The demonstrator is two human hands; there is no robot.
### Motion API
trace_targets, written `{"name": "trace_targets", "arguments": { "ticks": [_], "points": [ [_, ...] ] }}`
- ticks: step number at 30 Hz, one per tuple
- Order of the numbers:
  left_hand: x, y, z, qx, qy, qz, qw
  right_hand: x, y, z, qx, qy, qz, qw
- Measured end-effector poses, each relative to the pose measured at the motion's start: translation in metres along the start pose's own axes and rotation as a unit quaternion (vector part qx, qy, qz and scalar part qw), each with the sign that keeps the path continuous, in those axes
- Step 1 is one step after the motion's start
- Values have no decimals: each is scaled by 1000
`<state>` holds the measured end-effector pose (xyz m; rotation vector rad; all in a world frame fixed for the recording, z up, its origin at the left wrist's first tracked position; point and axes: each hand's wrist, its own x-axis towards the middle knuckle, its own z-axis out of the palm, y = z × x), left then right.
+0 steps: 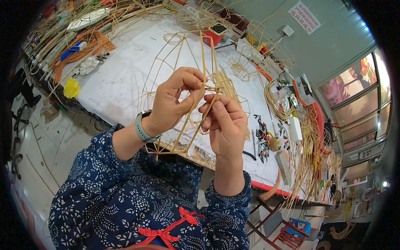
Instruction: Assembling a complex geometric framework by gluing thin bamboo sticks together at specific junctions.
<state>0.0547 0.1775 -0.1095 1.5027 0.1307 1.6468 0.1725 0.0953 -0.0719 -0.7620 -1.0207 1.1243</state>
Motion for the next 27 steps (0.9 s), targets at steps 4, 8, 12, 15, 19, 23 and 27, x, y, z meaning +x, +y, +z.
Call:
{"name": "trace_targets", "arguments": {
  "ticks": [4,8,12,15,19,23,27],
  "points": [
    [1,-4,-12,28,-82,69,994,3,3,-1,10,21,-6,1000],
    [0,1,-14,45,-112,92,988,8,7,-7,23,16,5,1000],
    [1,0,-16,79,-133,101,983,13,10,-9,96,-14,56,994],
    [2,-1,-16,95,-132,97,982,15,6,-11,118,-18,82,989],
    [5,3,-20,86,-155,81,981,15,-2,-16,43,-40,91,994],
    [20,12,-17,167,-132,39,976,3,-12,-13,-39,-28,84,995],
    [20,15,-2,-53,-218,-184,957,-11,-15,-14,-92,1,102,990]
  ]
}}
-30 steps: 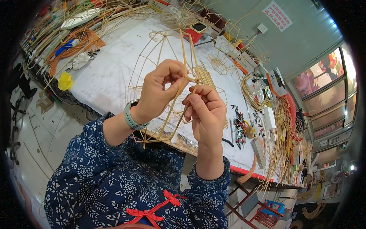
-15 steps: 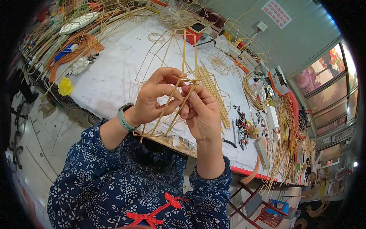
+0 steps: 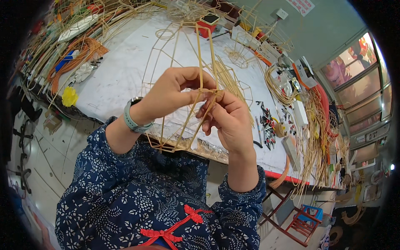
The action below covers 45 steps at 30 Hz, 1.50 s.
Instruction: Assembling a complex geometric framework by gluing thin bamboo sticks together at specific junctions.
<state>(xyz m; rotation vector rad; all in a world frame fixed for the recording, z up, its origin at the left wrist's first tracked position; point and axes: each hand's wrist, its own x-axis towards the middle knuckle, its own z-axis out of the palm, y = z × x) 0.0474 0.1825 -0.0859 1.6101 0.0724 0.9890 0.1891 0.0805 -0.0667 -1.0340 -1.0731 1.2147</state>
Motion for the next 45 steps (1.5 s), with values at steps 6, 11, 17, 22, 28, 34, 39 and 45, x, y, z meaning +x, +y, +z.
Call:
{"name": "trace_targets", "arguments": {
  "ticks": [6,11,17,22,28,34,39,45],
  "points": [
    [9,2,12,-48,-65,-112,990,-11,12,-25,-112,16,-60,992],
    [6,-3,30,10,-74,-114,991,-26,22,-42,-215,61,-116,968],
    [8,-17,42,20,-57,-96,994,-36,21,-64,-292,82,-182,936],
    [9,-11,46,23,-66,-135,988,-39,24,-66,-275,71,-156,946],
    [8,-4,46,22,-77,-156,984,-39,28,-62,-248,59,-159,954],
    [7,-6,44,-2,-71,-159,985,-43,23,-61,-342,65,-195,917],
    [5,-5,43,11,-70,-160,985,-40,20,-59,-411,82,-239,876],
    [3,-13,37,54,-99,-147,983,-28,9,-61,-525,75,-382,757]
  ]
}}
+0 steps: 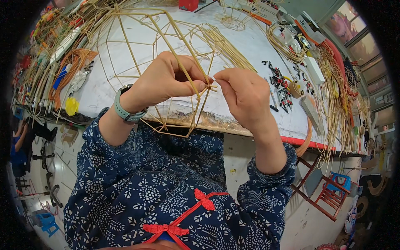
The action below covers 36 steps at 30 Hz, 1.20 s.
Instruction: Assembling a complex geometric framework by gluing thin bamboo sticks together at specific junctions.
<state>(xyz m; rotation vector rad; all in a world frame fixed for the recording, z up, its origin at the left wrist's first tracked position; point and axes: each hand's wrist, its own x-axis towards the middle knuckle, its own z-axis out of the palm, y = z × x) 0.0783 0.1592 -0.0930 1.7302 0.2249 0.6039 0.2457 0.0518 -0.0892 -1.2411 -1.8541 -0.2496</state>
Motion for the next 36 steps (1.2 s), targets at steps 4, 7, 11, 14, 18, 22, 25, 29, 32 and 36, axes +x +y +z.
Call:
{"name": "trace_targets", "arguments": {
  "ticks": [4,7,11,14,18,22,25,29,32,36],
  "points": [
    [0,2,-5,-27,-15,7,1000,17,4,-6,-56,-26,-124,990],
    [0,2,-13,-2,-47,-1,999,27,3,-8,-58,-68,-158,983],
    [0,5,-17,-26,-53,-29,998,37,7,-3,-32,-93,-170,981],
    [1,-1,-20,-59,-53,-28,996,39,9,0,11,-111,-127,986],
    [6,-2,-21,-70,-54,-65,994,37,15,4,59,-115,-70,989],
    [14,-2,-16,-59,-49,-83,994,36,19,3,68,-102,-46,991],
    [14,5,-14,-62,-26,-100,993,42,24,6,61,-82,-61,993],
    [16,3,-10,-88,27,-124,988,44,31,8,66,-62,-81,993],
    [19,5,-1,-105,51,-128,985,42,35,5,67,-50,-82,993],
    [22,6,8,-115,78,-124,982,39,42,1,66,-35,-87,993]
  ]
}}
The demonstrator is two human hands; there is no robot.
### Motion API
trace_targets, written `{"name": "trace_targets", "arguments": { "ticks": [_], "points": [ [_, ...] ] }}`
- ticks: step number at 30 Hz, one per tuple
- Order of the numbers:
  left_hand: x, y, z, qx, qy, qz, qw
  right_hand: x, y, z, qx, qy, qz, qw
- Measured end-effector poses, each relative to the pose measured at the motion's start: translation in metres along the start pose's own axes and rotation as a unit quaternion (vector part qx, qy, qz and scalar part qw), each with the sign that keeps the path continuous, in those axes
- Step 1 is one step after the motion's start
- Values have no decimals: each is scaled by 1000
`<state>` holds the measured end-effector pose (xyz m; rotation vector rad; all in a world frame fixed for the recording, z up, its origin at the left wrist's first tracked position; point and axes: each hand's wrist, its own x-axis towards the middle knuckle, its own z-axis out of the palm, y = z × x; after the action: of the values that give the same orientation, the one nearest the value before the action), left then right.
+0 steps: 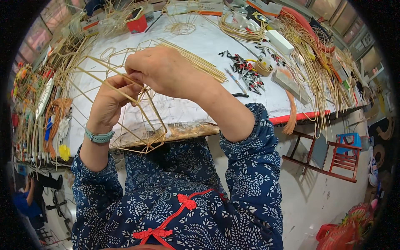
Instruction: Assembling a complex geometric framework by gluing thin bamboo sticks together at specific junctions.
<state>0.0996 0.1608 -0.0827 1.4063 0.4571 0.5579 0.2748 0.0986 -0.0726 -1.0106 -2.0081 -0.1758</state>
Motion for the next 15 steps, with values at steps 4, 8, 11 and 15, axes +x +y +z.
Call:
{"name": "trace_targets", "arguments": {
  "ticks": [4,8,11,15],
  "points": [
    [10,0,2,34,-2,19,999,-19,4,-7,-11,39,36,999],
    [18,12,-11,123,-15,41,991,-78,21,-32,-86,38,186,978],
    [32,14,-30,201,-28,70,977,-159,39,-39,-199,-44,288,936],
    [45,-4,-36,272,-57,63,959,-231,30,-28,-261,-64,350,897]
  ]
}}
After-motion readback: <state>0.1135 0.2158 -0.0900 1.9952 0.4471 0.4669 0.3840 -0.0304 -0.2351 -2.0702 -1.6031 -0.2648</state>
